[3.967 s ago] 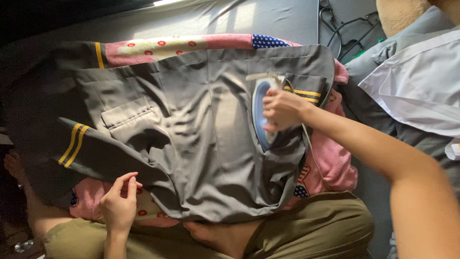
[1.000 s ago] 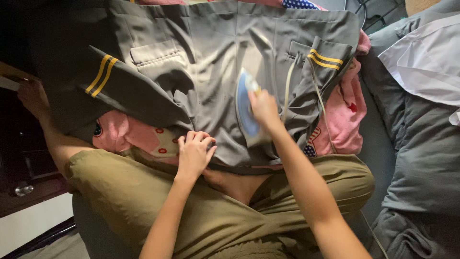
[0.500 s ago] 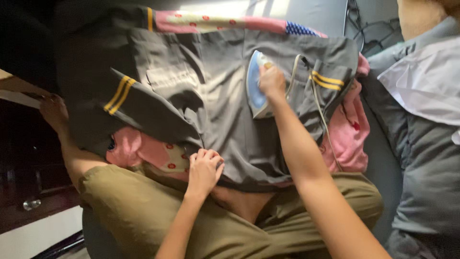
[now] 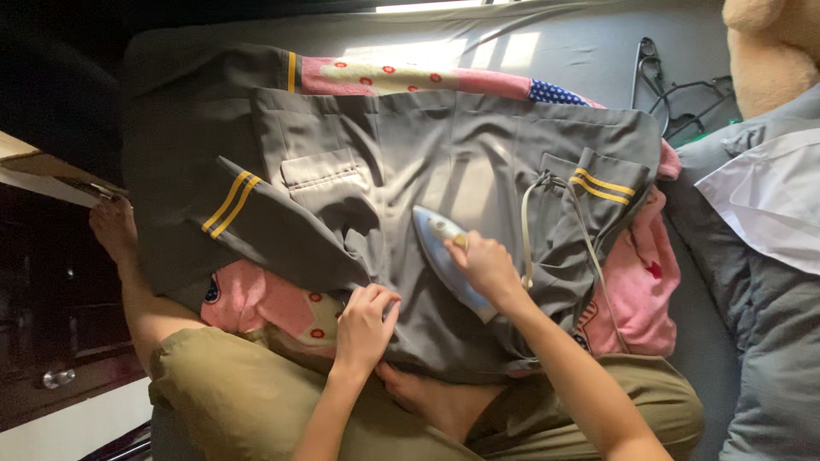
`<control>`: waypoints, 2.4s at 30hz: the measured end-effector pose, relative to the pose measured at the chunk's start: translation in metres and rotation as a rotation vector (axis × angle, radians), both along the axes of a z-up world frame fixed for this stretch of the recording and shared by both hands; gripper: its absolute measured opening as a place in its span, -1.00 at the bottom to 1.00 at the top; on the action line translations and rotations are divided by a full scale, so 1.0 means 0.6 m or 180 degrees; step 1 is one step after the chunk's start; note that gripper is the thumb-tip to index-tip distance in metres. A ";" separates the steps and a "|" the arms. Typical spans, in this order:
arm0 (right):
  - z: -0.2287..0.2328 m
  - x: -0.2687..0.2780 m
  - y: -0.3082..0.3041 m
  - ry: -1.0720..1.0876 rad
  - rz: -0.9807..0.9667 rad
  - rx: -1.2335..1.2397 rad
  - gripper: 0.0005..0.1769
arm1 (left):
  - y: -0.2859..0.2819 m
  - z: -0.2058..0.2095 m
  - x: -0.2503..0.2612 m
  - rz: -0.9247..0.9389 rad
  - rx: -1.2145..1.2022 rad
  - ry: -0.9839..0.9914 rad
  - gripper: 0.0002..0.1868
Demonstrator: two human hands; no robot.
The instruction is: The person irons a gray garment on a padded surface, moving the iron across different sections and turning the item over to press the other side.
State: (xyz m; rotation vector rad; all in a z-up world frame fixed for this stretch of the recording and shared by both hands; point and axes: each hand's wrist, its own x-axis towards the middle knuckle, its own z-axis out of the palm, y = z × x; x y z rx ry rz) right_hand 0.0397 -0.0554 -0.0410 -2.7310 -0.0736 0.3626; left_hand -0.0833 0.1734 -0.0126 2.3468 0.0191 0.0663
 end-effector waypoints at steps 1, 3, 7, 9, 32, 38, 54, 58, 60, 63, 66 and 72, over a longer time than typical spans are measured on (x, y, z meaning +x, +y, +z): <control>0.007 0.011 0.017 0.0011 0.0002 0.0004 -0.41 | 0.003 0.005 0.008 0.0077 0.0008 0.0039 -0.91; 0.005 0.073 0.038 -0.0422 -0.0181 0.0245 -0.41 | 0.011 0.013 0.019 0.0103 0.0016 -0.0046 -0.91; -0.034 0.262 0.082 -0.0783 -0.0256 0.0090 -0.35 | 0.028 0.021 0.033 0.0257 0.0017 -0.0102 -0.91; -0.046 0.361 0.104 -0.0658 -0.0117 -0.0010 -0.31 | 0.037 0.020 0.042 0.0298 0.0011 -0.0093 -0.92; -0.059 0.383 0.258 -0.1075 0.0731 0.0194 -0.40 | 0.187 -0.079 0.311 0.1086 0.1010 -0.0444 -0.88; -0.088 0.389 0.242 -0.0515 0.1546 -0.0196 -0.58 | 0.186 -0.137 0.343 0.1035 0.1817 -0.0112 -0.67; -0.046 0.371 0.287 -0.1283 0.0554 0.0200 -0.41 | 0.199 -0.155 0.359 0.0909 0.1541 0.0290 -0.79; -0.033 0.363 0.279 -0.0699 0.0359 0.0152 -0.42 | 0.201 -0.162 0.364 0.0907 0.1607 0.0190 -0.78; -0.033 0.320 0.237 -0.0940 0.0248 0.0227 -0.47 | 0.204 -0.166 0.364 0.0909 0.1609 0.0177 -0.81; -0.016 0.246 0.133 -0.0705 0.0104 0.0095 -0.43 | 0.195 -0.167 0.356 0.0899 0.1621 0.0228 -0.83; 0.011 0.186 0.064 -0.0880 -0.0111 0.0016 -0.48 | 0.202 -0.154 0.358 0.0876 0.1704 0.0262 -0.81; -0.007 0.262 0.061 -0.0520 -0.0186 0.0042 -0.39 | 0.197 -0.155 0.360 0.0912 0.1642 0.0314 -0.83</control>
